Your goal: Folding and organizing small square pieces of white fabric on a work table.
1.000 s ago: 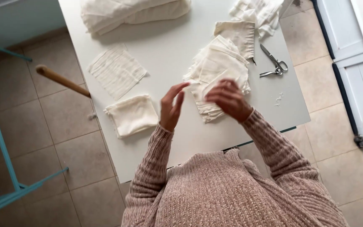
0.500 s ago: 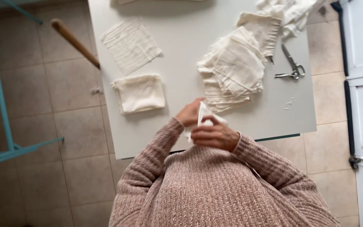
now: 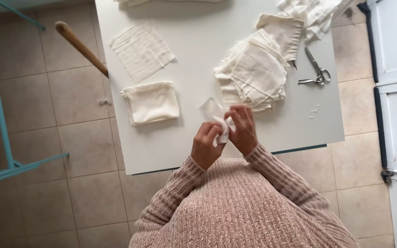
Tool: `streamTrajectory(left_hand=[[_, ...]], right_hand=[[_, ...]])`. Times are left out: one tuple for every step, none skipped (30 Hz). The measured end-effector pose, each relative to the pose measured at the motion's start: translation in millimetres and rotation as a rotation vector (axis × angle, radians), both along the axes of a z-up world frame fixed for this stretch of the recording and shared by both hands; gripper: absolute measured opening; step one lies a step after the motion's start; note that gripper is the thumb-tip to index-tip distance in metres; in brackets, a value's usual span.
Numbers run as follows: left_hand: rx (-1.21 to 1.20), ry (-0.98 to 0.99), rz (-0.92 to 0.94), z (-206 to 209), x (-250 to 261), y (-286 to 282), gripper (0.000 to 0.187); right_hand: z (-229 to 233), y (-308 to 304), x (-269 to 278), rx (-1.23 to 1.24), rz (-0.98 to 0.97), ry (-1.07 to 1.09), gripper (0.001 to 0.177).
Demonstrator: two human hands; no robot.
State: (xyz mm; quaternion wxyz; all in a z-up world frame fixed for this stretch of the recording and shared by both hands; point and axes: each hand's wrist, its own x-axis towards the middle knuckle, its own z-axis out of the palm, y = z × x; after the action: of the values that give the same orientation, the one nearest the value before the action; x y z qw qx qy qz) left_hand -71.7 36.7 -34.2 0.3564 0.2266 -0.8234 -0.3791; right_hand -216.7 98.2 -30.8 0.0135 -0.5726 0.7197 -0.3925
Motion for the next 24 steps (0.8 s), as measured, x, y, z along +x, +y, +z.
streamTrajectory(left_hand=[[-0.001,0.003,-0.006,-14,4,1,0.021],[0.047,0.023,0.031,-28,10,0,0.023],[0.094,0.043,0.067,-42,16,-1,0.027],[0.084,0.042,0.069,-39,21,-7,0.027],[0.015,0.032,0.127,-35,25,-14,0.025],[-0.05,0.022,0.19,-32,30,-18,0.025],[-0.056,0.022,0.196,-44,31,-15,0.025],[-0.116,0.011,0.196,-58,30,-13,0.019],[-0.177,-0.001,0.197,-70,30,-11,0.014],[-0.191,0.002,0.209,-57,29,-9,0.014],[-0.157,0.017,0.192,-43,29,-7,0.018],[-0.129,0.033,0.188,-28,28,-7,0.024],[-0.15,0.038,0.214,-26,28,-4,0.024],[-0.208,-0.085,0.245,-23,26,-7,0.038],[-0.26,-0.209,0.279,-21,25,-11,0.054],[-0.283,-0.208,0.337,-31,23,-19,0.054],[-0.292,-0.227,0.335,-42,21,-29,0.05],[-0.275,-0.25,0.338,-54,21,-26,0.047],[-0.273,-0.254,0.402,-61,18,-25,0.047],[-0.253,-0.238,0.374,-68,14,-28,0.04],[-0.234,-0.222,0.345,-75,9,-33,0.033],[-0.242,-0.222,0.393,-57,11,-39,0.033],[-0.305,-0.224,0.368,-38,13,-45,0.03],[-0.365,-0.232,0.329,-19,17,-48,0.029]], right_hand=[[-7,-3,-1,-0.001,-0.006,0.003,0.021],[-14,-8,-1,-0.031,0.095,-0.126,0.028],[-21,-14,-1,-0.06,0.196,-0.254,0.039],[-11,-12,9,-0.07,0.199,-0.254,0.039],[-1,-9,18,-0.034,0.27,-0.302,0.053],[9,-4,28,0.007,0.345,-0.349,0.068],[19,-2,36,0.002,0.353,-0.349,0.068],[28,-2,43,0.075,0.342,-0.401,0.085],[37,-1,51,0.149,0.331,-0.451,0.103],[28,-5,49,0.138,0.346,-0.445,0.103],[20,-9,48,0.109,0.268,-0.463,0.098],[12,-17,46,0.078,0.205,-0.479,0.094],[14,-14,44,0.065,0.235,-0.471,0.094],[16,-19,39,0.018,0.179,-0.409,0.061],[19,-24,35,-0.031,0.122,-0.35,0.03],[4,-23,35,-0.051,0.181,-0.344,0.03],[-12,-24,35,-0.053,0.12,-0.324,0.039],[-27,-15,34,-0.031,0.064,-0.305,0.05],[-12,-15,34,-0.028,0.127,-0.301,0.05],[3,-16,35,-0.063,0.084,-0.39,0.048],[18,-18,34,-0.093,0.041,-0.481,0.047],[19,-20,30,-0.095,0.089,-0.48,0.047],[20,-23,26,-0.148,0.081,-0.256,0.042],[22,-23,23,-0.205,0.059,-0.037,0.036]])
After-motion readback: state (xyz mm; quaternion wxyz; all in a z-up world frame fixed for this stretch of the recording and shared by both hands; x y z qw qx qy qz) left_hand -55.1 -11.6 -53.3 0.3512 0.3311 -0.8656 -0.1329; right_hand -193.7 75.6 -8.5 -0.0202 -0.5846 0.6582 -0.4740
